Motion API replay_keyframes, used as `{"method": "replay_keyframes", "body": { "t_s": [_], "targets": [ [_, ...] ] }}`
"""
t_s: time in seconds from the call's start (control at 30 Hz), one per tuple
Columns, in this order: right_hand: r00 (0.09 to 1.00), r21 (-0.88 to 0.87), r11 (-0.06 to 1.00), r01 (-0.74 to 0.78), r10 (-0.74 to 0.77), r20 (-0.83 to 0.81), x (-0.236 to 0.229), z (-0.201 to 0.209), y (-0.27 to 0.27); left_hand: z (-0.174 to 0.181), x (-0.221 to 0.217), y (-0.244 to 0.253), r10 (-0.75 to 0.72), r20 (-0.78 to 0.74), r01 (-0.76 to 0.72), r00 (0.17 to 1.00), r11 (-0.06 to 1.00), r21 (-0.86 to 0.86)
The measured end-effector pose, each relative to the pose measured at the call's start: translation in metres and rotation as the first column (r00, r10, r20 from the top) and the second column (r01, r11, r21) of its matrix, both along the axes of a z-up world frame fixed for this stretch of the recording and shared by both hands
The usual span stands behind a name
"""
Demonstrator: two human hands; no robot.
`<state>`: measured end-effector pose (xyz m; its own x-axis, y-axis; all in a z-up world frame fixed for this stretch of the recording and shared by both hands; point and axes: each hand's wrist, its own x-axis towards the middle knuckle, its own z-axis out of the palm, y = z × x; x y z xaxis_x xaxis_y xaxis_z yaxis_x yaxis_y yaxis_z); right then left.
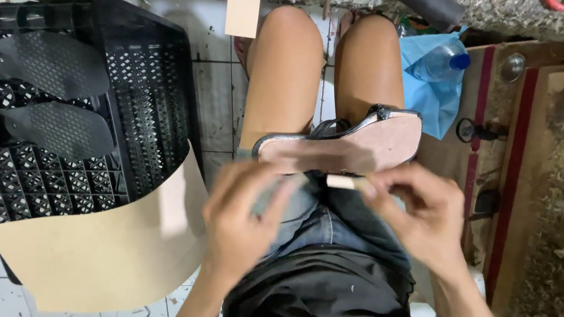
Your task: Assembling sandals by applying adhesive to components with wooden sticks and hammering them together at a workbench.
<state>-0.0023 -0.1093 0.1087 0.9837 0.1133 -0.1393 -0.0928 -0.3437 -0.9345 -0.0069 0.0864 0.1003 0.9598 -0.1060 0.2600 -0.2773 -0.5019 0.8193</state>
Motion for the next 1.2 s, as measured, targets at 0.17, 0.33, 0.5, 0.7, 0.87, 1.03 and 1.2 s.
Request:
{"method": "replay_keyframes", "body": {
  "t_s": [0.17,0.33,0.5,0.7,0.87,1.03,1.2],
  "targets": [
    [0.998,-0.034,0.999,-0.015,0.013,-0.067,0.009,-0.02,0.014,-0.04,-0.003,0.002,0.171,-0.155,-0.163,0.973,0.985,0.063],
    [0.995,-0.19,0.978,-0.088,0.093,0.018,0.014,-0.027,0.028,-0.047,-0.001,-0.001,0.156,-0.152,-0.149,0.976,0.987,0.059],
    [0.998,-0.233,0.971,-0.052,0.06,0.026,0.007,-0.04,0.025,-0.055,-0.002,-0.004,0.167,-0.139,-0.151,0.976,0.982,0.113],
    [0.996,-0.279,0.959,-0.05,0.068,0.057,0.011,-0.04,0.029,-0.065,0.001,-0.011,0.216,-0.19,-0.195,0.958,0.973,0.122],
    [0.995,-0.215,0.972,-0.098,0.101,0.005,0.018,-0.026,0.032,-0.071,0.001,-0.013,0.217,-0.218,-0.202,0.951,0.975,0.089],
    [1.0,-0.151,0.988,-0.026,0.026,-0.002,0.011,-0.031,0.024,-0.06,0.005,-0.005,0.153,-0.266,-0.164,0.952,0.986,-0.018],
    [1.0,-0.057,0.998,-0.005,0.003,-0.021,0.009,-0.032,0.02,-0.063,0.003,-0.002,0.142,-0.238,-0.157,0.961,0.986,-0.048]
  ]
}}
